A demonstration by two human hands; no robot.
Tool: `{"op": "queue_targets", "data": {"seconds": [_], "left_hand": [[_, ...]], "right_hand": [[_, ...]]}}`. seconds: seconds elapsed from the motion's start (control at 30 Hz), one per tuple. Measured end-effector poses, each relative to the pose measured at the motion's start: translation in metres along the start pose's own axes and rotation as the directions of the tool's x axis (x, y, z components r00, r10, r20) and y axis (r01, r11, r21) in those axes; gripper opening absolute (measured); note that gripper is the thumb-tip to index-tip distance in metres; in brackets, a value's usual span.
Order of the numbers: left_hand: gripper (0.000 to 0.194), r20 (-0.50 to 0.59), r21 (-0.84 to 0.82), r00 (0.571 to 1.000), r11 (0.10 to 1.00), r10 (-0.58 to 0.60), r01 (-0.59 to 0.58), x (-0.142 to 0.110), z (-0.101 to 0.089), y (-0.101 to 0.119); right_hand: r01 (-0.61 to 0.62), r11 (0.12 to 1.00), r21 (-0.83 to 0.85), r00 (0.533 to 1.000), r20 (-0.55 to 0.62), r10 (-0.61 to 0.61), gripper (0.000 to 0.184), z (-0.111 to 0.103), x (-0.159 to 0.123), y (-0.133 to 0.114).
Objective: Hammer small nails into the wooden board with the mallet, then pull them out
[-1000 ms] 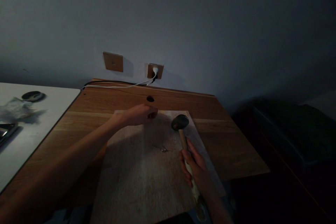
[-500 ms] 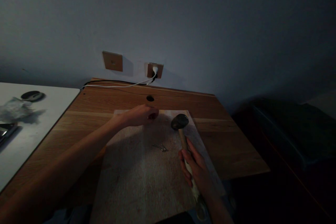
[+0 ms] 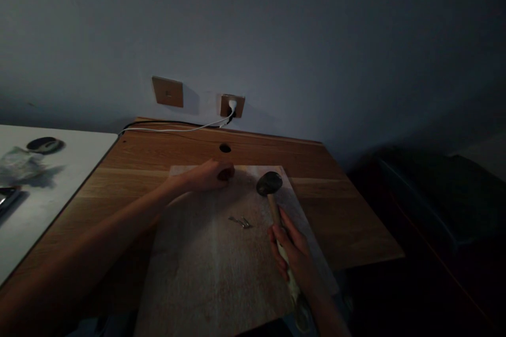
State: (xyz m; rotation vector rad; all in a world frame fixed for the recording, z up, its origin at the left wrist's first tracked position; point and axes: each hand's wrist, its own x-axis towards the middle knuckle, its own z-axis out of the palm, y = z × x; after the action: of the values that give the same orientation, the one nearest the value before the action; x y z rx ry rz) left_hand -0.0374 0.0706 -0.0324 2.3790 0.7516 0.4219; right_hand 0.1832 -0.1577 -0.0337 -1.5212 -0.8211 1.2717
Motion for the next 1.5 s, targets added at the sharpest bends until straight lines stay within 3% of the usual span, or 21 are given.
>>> {"op": "queue_targets", "data": {"seconds": [0.13, 0.3, 0.57, 0.77, 0.87, 1.0, 1.33, 1.5], "left_hand": [[0.025, -0.072, -0.072, 0.997, 0.997, -0.038, 0.032, -0.007, 0.007, -0.007], [0.024, -0.137, -0.044, 0.991, 0.999, -0.001, -0.005, -0.008, 0.01, -0.009], [0.012, -0.099, -0.081, 0.995, 0.996, 0.013, -0.021, -0.009, 0.009, -0.005], [0.039, -0.021, 0.015, 1.0, 1.0, 0.009, -0.009, -0.009, 0.007, -0.004], [0.059, -0.048, 0.035, 0.999, 0.999, 0.005, -0.003, -0.009, 0.008, -0.005], [0.064, -0.112, 0.016, 0.994, 1.0, -0.012, 0.014, -0.009, 0.012, -0.008], [0.014, -0.11, -0.014, 0.994, 1.0, 0.014, -0.016, -0.006, 0.009, -0.009], [0.022, -0.057, -0.034, 0.998, 0.999, 0.022, -0.024, -0.008, 0.006, -0.006]], "right_hand": [[-0.009, 1.0, -0.002, 1.0, -0.009, 0.009, 0.084, 0.0, 0.0, -0.001], [-0.005, 1.0, -0.002, 1.0, -0.002, 0.005, 0.081, 0.0, -0.003, -0.005], [0.005, 1.0, -0.024, 0.998, 0.069, -0.004, 0.075, 0.007, -0.005, -0.012], [0.034, 0.999, -0.004, 0.988, 0.152, -0.033, 0.07, 0.029, 0.001, -0.028], [0.06, 0.998, 0.01, 0.975, 0.212, -0.06, 0.067, 0.04, 0.008, -0.032], [0.042, 0.999, -0.002, 0.961, 0.273, -0.04, 0.071, 0.049, 0.015, -0.032], [0.063, 0.997, 0.051, 0.987, 0.148, -0.07, 0.069, 0.037, 0.006, -0.032], [0.076, 0.995, 0.063, 0.983, 0.164, -0.086, 0.067, 0.041, 0.008, -0.033]]}}
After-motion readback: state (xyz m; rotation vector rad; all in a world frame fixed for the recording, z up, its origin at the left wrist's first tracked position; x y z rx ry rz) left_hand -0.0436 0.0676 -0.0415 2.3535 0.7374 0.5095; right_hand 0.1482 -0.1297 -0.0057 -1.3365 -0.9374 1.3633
